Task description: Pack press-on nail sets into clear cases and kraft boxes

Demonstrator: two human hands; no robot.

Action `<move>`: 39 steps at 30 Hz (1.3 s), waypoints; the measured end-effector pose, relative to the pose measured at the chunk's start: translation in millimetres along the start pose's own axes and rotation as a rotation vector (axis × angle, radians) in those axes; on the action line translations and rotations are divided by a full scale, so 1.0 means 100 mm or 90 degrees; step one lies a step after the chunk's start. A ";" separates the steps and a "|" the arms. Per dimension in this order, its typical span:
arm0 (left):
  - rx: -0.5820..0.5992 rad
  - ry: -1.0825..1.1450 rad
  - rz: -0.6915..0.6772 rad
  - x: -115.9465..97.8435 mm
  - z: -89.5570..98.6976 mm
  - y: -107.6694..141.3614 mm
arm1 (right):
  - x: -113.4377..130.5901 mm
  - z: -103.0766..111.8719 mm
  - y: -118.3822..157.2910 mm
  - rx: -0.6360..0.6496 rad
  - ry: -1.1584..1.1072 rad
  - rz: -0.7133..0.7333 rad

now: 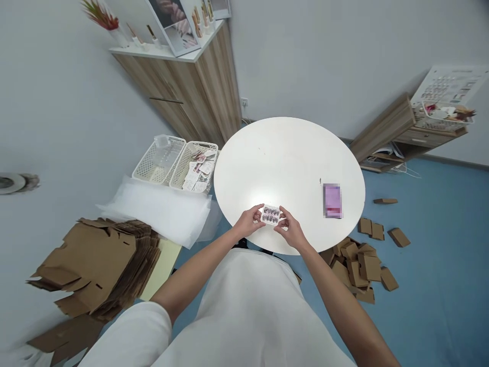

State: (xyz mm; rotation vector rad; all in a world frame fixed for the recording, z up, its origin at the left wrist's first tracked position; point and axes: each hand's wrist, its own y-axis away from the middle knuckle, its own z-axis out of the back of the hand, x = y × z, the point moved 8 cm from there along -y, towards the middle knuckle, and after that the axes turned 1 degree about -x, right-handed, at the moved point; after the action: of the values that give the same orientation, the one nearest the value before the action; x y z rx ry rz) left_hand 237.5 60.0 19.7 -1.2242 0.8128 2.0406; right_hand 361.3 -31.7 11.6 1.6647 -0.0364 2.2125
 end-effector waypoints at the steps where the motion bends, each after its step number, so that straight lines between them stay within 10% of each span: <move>1: -0.003 0.002 0.002 0.03 0.06 0.00 | 0.01 -0.05 -0.05 0.002 0.002 -0.002; 21: -0.111 -0.145 0.152 1.34 1.34 -0.25 | 0.07 -1.48 -1.39 0.066 0.146 -0.073; 39: -0.052 -0.134 0.222 1.60 1.29 -0.33 | -0.20 -1.71 -1.54 0.044 0.270 -0.185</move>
State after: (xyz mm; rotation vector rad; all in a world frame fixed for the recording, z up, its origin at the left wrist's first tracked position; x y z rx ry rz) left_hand 133.9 209.0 -82.0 -0.9372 0.8976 2.4551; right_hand 255.2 146.7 -89.0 1.1141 0.3713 2.3040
